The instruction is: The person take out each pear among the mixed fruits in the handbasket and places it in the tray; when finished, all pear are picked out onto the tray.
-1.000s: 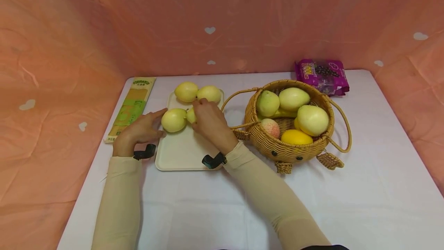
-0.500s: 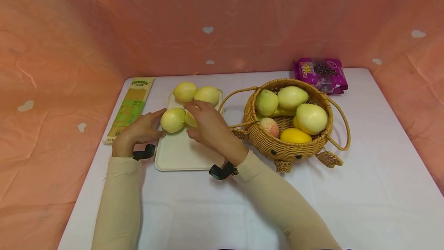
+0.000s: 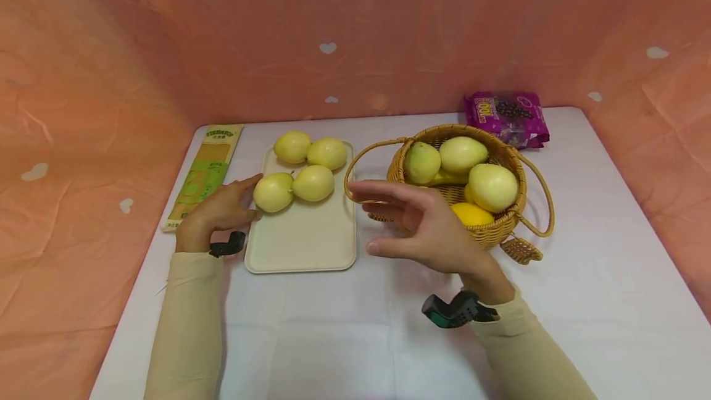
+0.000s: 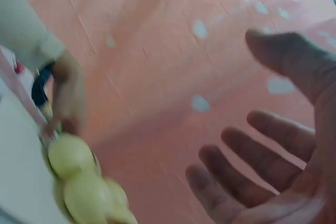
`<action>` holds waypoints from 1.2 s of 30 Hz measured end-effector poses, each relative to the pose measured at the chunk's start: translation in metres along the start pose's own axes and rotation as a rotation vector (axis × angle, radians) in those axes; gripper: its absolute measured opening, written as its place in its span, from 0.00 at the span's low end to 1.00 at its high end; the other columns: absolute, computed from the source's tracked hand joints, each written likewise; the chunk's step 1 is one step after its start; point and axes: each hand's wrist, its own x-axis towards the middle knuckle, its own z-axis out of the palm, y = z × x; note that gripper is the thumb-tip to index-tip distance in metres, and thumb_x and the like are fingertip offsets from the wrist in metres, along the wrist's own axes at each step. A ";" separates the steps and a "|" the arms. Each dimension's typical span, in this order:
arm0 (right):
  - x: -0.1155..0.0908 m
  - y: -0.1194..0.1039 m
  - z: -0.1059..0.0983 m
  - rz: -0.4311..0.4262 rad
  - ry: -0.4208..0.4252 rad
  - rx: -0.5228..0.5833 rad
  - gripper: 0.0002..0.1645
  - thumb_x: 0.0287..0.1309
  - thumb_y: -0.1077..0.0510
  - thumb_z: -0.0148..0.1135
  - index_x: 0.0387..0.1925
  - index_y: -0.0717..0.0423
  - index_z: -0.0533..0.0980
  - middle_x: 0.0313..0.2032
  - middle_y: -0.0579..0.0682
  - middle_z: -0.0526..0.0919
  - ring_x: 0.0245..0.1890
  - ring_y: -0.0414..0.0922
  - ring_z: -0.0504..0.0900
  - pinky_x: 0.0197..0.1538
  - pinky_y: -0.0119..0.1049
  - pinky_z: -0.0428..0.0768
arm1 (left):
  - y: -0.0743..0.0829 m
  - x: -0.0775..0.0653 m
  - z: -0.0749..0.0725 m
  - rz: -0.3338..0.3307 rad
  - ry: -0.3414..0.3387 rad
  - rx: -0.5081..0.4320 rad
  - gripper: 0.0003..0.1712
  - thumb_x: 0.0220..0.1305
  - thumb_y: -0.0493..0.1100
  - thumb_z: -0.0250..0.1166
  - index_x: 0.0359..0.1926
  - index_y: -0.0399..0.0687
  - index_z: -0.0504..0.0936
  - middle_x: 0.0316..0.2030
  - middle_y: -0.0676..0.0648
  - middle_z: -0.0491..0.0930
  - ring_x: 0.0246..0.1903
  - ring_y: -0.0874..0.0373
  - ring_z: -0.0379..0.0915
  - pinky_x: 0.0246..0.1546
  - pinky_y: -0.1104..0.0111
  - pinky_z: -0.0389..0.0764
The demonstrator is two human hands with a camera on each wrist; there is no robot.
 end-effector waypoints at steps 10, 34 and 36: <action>-0.059 -0.011 -0.065 -0.136 0.083 0.140 0.42 0.62 0.81 0.69 0.73 0.88 0.60 0.72 0.76 0.73 0.70 0.63 0.83 0.73 0.47 0.80 | -0.002 -0.001 0.002 -0.004 -0.003 0.004 0.54 0.69 0.41 0.73 0.88 0.43 0.55 0.79 0.28 0.66 0.80 0.25 0.57 0.80 0.32 0.59; -0.048 -0.058 -0.136 0.196 0.127 -0.658 0.45 0.54 0.78 0.76 0.74 0.63 0.76 0.66 0.46 0.86 0.62 0.37 0.87 0.58 0.18 0.81 | 0.000 0.000 0.001 -0.007 0.004 0.007 0.53 0.68 0.41 0.72 0.88 0.43 0.56 0.79 0.28 0.66 0.81 0.24 0.55 0.80 0.31 0.58; -0.042 -0.062 -0.139 0.271 0.105 -0.929 0.47 0.51 0.67 0.86 0.73 0.55 0.79 0.63 0.46 0.89 0.59 0.43 0.89 0.55 0.23 0.86 | 0.000 0.000 0.001 -0.007 0.006 0.003 0.53 0.68 0.41 0.72 0.88 0.44 0.56 0.79 0.27 0.66 0.81 0.24 0.54 0.80 0.31 0.58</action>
